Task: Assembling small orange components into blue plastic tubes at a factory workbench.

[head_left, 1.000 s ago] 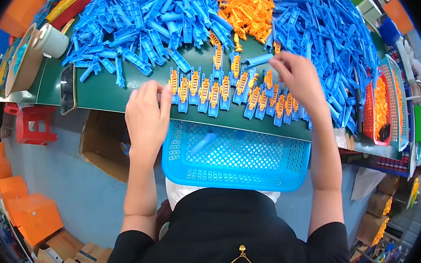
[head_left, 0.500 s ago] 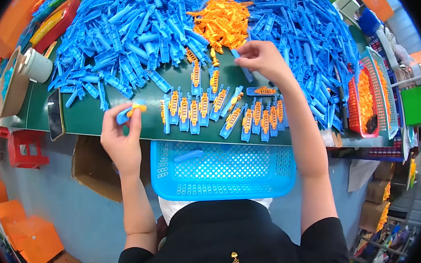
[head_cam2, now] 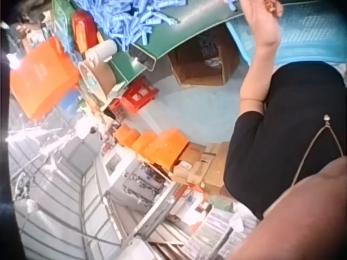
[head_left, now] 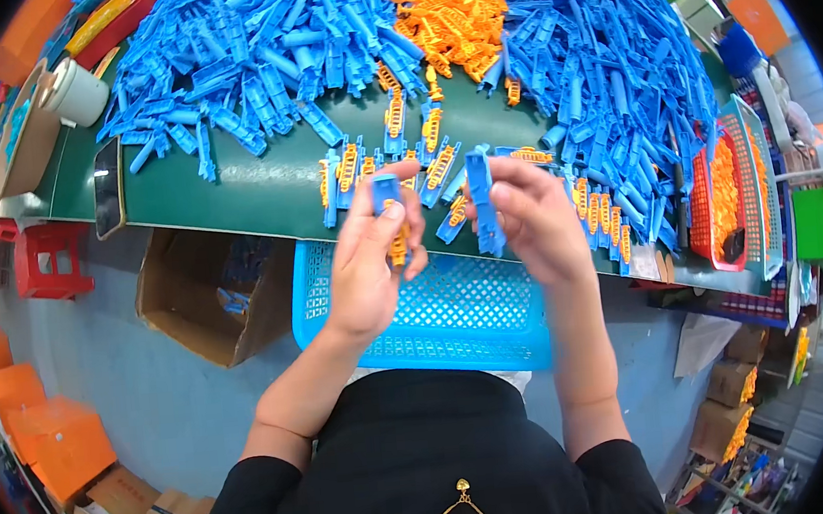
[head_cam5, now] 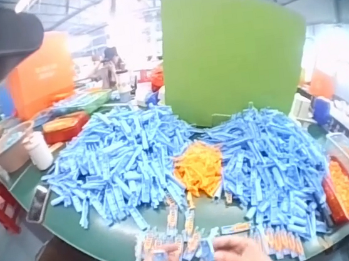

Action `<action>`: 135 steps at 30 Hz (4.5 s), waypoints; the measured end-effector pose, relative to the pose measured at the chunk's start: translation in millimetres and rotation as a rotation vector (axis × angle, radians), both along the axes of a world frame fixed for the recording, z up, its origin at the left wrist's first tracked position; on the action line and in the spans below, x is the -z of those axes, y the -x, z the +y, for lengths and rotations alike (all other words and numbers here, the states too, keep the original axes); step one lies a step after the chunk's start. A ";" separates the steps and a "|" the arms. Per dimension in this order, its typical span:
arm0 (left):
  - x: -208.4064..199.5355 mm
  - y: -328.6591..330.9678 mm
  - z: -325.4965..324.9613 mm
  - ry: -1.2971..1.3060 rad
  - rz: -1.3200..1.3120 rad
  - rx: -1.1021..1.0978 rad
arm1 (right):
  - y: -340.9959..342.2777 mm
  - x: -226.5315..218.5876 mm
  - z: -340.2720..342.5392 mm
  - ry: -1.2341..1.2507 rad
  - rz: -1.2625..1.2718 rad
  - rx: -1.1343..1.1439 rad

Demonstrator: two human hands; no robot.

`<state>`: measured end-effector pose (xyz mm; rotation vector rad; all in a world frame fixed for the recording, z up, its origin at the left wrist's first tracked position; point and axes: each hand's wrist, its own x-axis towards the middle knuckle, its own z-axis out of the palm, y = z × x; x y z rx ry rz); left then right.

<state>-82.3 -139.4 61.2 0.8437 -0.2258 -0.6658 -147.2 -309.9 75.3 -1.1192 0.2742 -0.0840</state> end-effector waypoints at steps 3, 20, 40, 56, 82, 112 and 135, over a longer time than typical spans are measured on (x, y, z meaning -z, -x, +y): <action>1.8 4.0 -4.6 0.124 0.100 0.075 | 19.3 -1.1 30.2 0.311 -0.100 0.180; 15.3 18.0 -3.3 0.013 0.112 -0.051 | 36.3 -6.5 57.8 0.835 -0.315 0.119; 6.2 25.0 4.0 -0.074 -0.016 0.015 | 37.6 8.1 44.5 0.341 -0.176 0.160; 7.9 17.0 6.7 -0.002 0.106 0.112 | 39.7 5.9 43.8 0.823 -0.238 0.070; 19.2 16.4 23.5 -0.205 -0.804 -0.209 | 53.1 11.7 42.2 0.094 -0.123 0.228; 12.3 29.9 9.4 -0.304 -0.110 0.413 | 54.4 25.0 38.2 0.710 -0.193 0.158; 8.8 -111.9 60.0 -0.928 -1.901 -0.044 | -30.4 -0.3 -129.9 1.850 0.070 -0.145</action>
